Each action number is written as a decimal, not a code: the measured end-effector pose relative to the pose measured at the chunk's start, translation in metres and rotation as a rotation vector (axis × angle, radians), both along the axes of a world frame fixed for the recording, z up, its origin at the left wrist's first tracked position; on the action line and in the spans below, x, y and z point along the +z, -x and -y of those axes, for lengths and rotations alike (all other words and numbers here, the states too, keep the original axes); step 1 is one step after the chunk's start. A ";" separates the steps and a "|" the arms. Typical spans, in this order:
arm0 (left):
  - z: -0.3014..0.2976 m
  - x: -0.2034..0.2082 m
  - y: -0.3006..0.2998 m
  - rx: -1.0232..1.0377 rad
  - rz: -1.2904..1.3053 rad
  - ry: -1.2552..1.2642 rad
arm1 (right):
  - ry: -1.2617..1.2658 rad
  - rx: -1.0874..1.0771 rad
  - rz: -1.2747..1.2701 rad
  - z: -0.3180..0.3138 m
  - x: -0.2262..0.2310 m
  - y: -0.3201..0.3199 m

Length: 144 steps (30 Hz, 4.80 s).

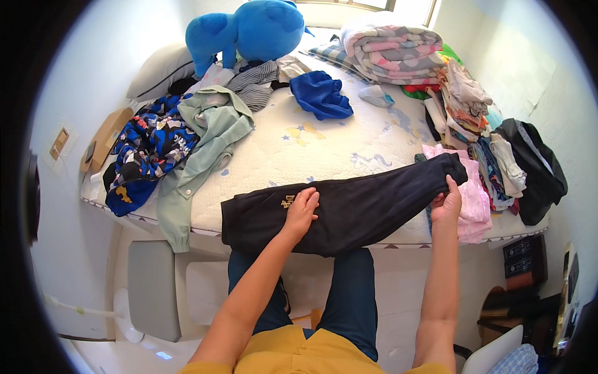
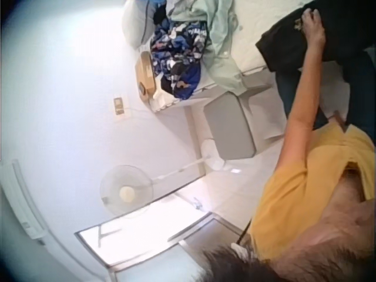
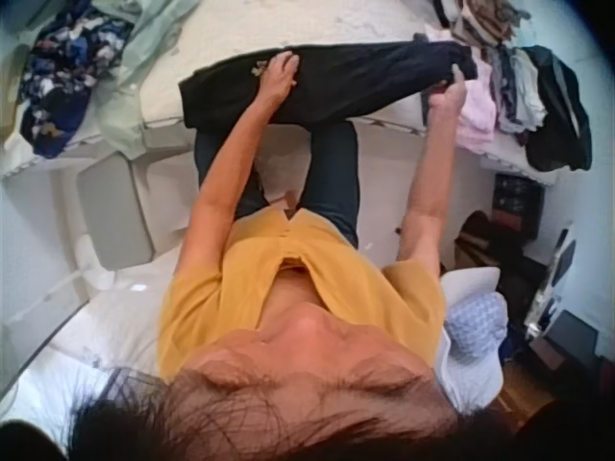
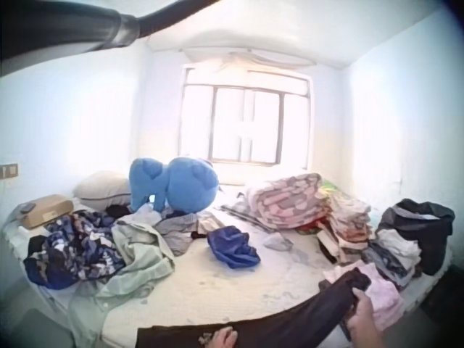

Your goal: The person folds several garments on a bed, including a pink towel, beige pants, black pants, and blue patterned pants. They smooth and align each item before folding it into a compact rectangle and placing it on a growing stack.

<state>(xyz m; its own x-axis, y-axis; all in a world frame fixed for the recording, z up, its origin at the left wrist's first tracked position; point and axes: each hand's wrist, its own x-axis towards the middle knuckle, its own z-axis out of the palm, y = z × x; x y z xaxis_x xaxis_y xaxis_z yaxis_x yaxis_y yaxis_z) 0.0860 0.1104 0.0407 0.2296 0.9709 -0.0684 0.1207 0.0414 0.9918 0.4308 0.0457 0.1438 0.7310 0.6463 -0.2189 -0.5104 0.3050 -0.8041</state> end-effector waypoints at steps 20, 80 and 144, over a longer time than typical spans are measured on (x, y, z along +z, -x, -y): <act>0.077 0.041 0.164 0.316 0.451 0.279 | -0.048 0.923 1.071 0.020 -0.045 0.294; -0.051 0.062 0.059 -0.188 -0.989 -1.040 | 0.491 0.252 1.940 -0.054 -0.100 0.186; -0.070 0.023 0.117 0.354 -0.428 0.041 | 0.578 0.957 0.089 -0.049 -0.059 0.119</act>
